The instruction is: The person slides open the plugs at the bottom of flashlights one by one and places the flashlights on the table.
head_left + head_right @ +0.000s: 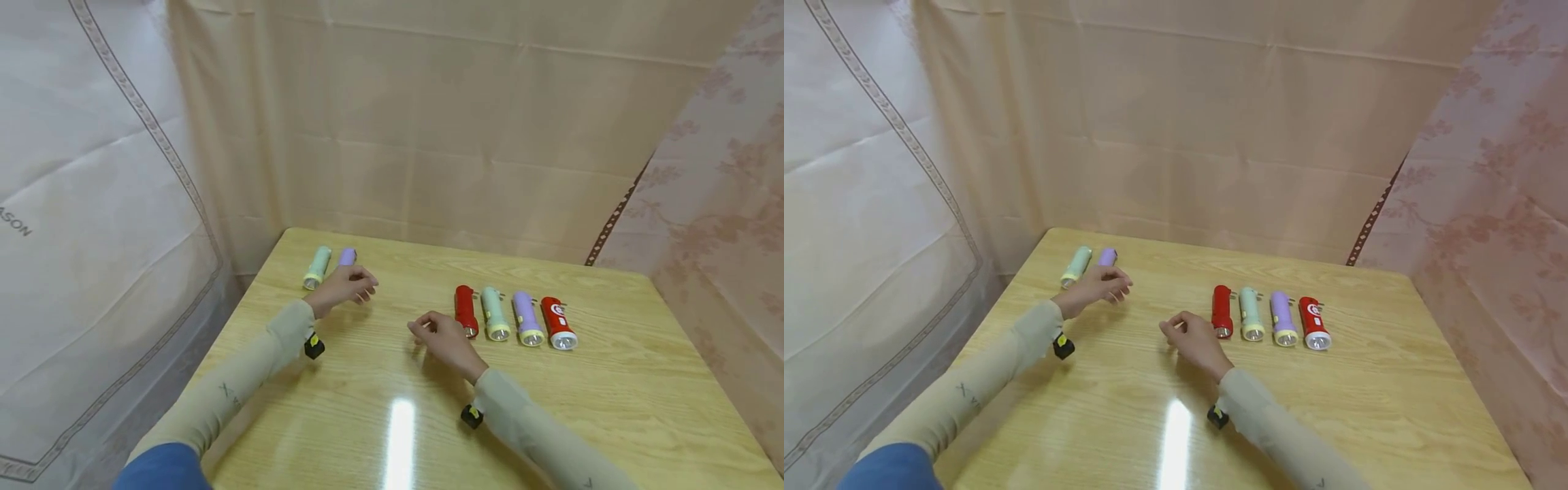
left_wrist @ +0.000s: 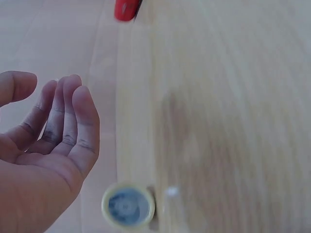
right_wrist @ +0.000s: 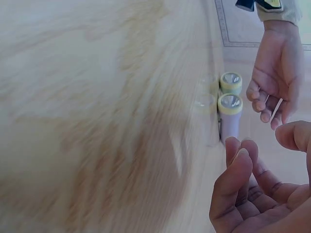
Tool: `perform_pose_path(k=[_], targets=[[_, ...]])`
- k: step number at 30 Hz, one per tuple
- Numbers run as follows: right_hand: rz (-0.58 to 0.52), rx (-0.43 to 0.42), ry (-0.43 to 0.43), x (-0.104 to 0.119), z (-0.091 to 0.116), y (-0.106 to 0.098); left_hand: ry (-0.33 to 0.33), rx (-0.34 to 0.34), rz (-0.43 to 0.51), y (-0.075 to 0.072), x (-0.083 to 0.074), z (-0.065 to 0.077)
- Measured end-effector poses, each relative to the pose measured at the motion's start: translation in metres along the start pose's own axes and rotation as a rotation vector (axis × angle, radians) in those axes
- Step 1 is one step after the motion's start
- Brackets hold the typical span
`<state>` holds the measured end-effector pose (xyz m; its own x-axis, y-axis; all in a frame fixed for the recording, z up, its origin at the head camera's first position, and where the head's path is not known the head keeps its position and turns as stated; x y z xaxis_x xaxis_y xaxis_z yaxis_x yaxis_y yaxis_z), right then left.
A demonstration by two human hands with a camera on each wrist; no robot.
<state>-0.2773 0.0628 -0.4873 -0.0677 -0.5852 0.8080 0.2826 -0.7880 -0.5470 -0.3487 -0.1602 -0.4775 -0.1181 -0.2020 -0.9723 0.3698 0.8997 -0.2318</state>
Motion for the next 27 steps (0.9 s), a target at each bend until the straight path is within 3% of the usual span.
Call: perform_pose_path(k=[6,11,27], targets=[[-0.022,0.028,0.0,0.008,-0.008,0.01,-0.038,-0.069,0.031,-0.026,0.006,-0.005],[-0.028,0.059,-0.011,0.013,-0.015,0.022,-0.026,-0.138,0.041,-0.047,0.008,-0.011],[-0.069,0.095,-0.015,0.048,-0.035,0.063,-0.109,-0.315,-0.033,-0.101,0.013,-0.025]])
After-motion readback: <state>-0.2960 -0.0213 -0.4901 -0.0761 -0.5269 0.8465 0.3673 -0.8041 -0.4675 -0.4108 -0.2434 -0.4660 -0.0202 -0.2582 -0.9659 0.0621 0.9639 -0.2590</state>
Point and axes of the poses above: each hand's wrist, its own z-axis away from the middle knuckle, its own y-axis out of the palm, x = y × z, the point moved 8 cm from there along -z, towards the middle knuckle, and after that the axes turned 8 degrees about y, right-handed, at the moved point
